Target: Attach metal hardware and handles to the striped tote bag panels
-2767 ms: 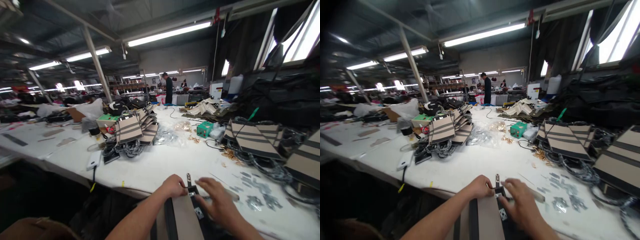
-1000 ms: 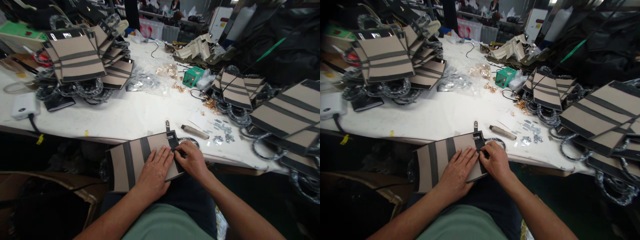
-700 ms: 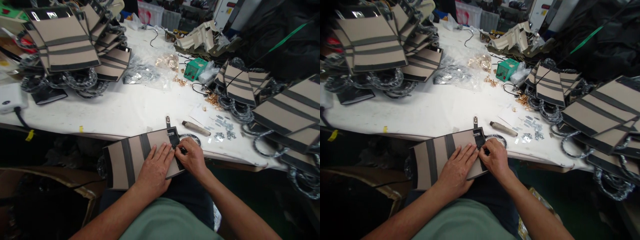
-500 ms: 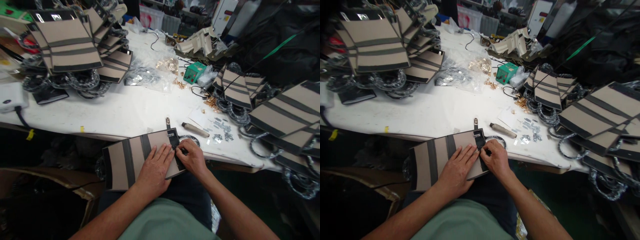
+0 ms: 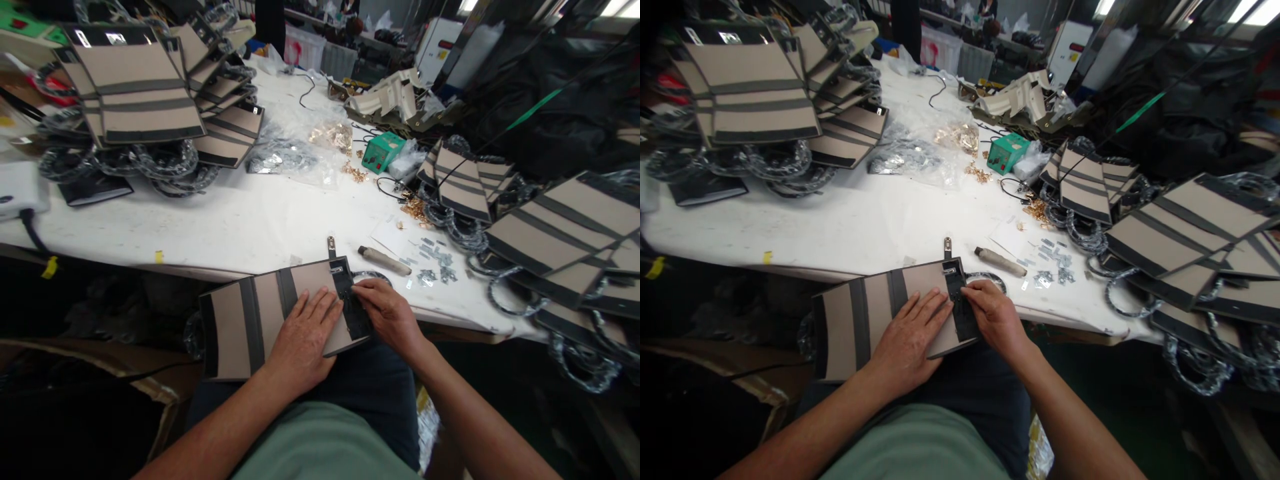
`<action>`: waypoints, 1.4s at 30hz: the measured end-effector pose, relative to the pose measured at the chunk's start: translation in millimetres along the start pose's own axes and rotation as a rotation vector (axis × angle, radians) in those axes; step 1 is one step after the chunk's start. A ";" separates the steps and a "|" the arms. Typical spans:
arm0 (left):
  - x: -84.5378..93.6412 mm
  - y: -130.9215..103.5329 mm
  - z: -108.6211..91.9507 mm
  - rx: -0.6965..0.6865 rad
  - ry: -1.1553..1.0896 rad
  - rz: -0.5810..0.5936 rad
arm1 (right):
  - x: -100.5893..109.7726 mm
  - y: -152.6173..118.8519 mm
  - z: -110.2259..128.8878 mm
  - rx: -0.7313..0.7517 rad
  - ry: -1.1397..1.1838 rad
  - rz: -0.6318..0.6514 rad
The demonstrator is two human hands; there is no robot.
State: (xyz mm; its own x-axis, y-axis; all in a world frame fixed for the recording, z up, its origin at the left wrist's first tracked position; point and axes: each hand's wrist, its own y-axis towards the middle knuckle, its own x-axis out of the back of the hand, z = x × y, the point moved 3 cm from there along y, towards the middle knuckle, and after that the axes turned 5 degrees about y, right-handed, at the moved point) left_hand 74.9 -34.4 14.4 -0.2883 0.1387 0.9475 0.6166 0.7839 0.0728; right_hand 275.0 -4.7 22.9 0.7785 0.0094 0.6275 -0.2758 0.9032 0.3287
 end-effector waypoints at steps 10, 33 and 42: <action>-1.6 -0.5 2.3 -0.011 -0.006 -0.021 | -12.8 6.6 11.3 0.047 -0.137 -0.052; -3.2 -1.2 3.7 -0.005 -0.022 -0.027 | -8.3 11.3 12.2 -0.003 -0.084 0.177; -2.6 -0.9 5.0 -0.002 -0.025 -0.027 | -8.2 15.5 3.9 -0.051 0.014 0.114</action>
State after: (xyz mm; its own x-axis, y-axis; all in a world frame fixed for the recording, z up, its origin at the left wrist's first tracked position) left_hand 71.5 -32.5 10.3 -0.3230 0.1329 0.9370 0.6096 0.7866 0.0986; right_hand 262.2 7.6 25.6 0.7518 0.1192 0.6486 -0.3342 0.9167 0.2189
